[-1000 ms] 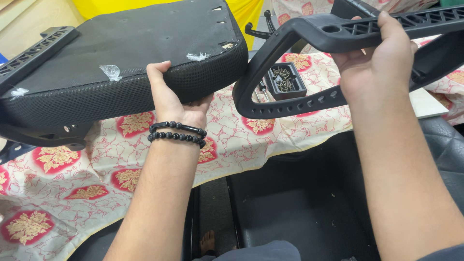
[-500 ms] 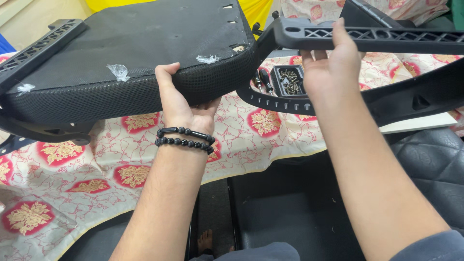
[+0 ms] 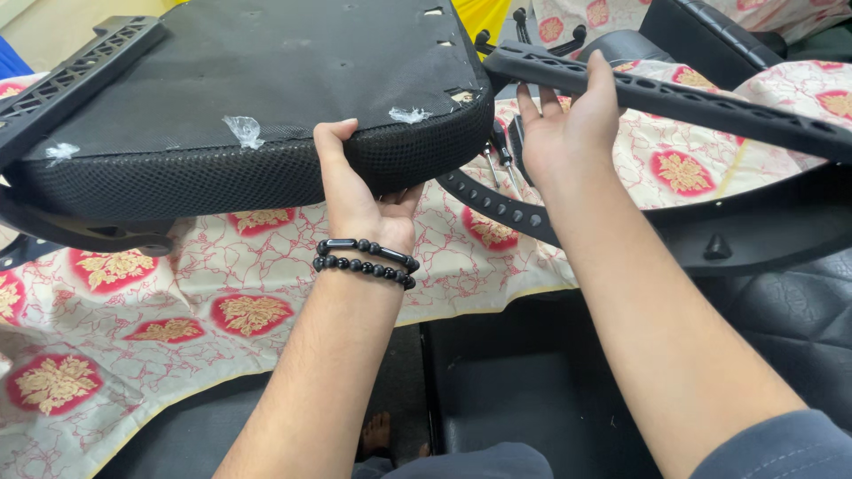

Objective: The person uses a screwdriver to tighten screws into a black plastic frame attached to an office chair seat. They then pick up a second plastic frame and align it with the seat, preparing to attach it.

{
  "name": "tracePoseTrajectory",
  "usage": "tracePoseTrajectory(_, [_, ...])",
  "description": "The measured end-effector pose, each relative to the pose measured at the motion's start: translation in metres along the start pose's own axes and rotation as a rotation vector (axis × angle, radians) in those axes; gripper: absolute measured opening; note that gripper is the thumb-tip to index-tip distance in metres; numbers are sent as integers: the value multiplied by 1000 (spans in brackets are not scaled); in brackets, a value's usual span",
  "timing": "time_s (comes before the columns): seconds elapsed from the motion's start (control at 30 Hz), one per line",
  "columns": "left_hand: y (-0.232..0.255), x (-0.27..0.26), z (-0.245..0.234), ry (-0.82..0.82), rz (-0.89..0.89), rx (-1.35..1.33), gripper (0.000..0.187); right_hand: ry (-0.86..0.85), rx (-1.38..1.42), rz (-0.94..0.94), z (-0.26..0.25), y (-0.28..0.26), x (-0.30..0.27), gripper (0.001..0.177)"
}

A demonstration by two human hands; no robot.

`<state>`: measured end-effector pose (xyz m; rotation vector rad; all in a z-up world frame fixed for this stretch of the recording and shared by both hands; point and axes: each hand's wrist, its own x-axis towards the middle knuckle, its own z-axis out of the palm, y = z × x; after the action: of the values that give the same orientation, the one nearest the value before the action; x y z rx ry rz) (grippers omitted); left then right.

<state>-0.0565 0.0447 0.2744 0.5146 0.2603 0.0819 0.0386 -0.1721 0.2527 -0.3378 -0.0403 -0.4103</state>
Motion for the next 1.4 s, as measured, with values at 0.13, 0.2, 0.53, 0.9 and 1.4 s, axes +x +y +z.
tracePoseTrajectory(0.13, [-7, 4, 0, -9, -5, 15, 59, 57, -42, 26, -7, -2, -13, 56])
tracePoseTrajectory(0.2, [-10, 5, -2, 1, -12, 16, 58, 41, -80, 23, -6, -2, -23, 62])
tracePoseTrajectory(0.53, [-26, 0, -7, 94, -16, 97, 53, 56, -149, 64, -7, 15, -33, 64])
tracePoseTrajectory(0.9, [-31, -6, -9, 233, -83, 253, 52, 195, -285, -9, 1, 40, -52, 34])
tracePoseTrajectory(1.4, [-43, -6, -37, 263, -116, 242, 40, 466, -517, 23, -9, 60, -83, 75])
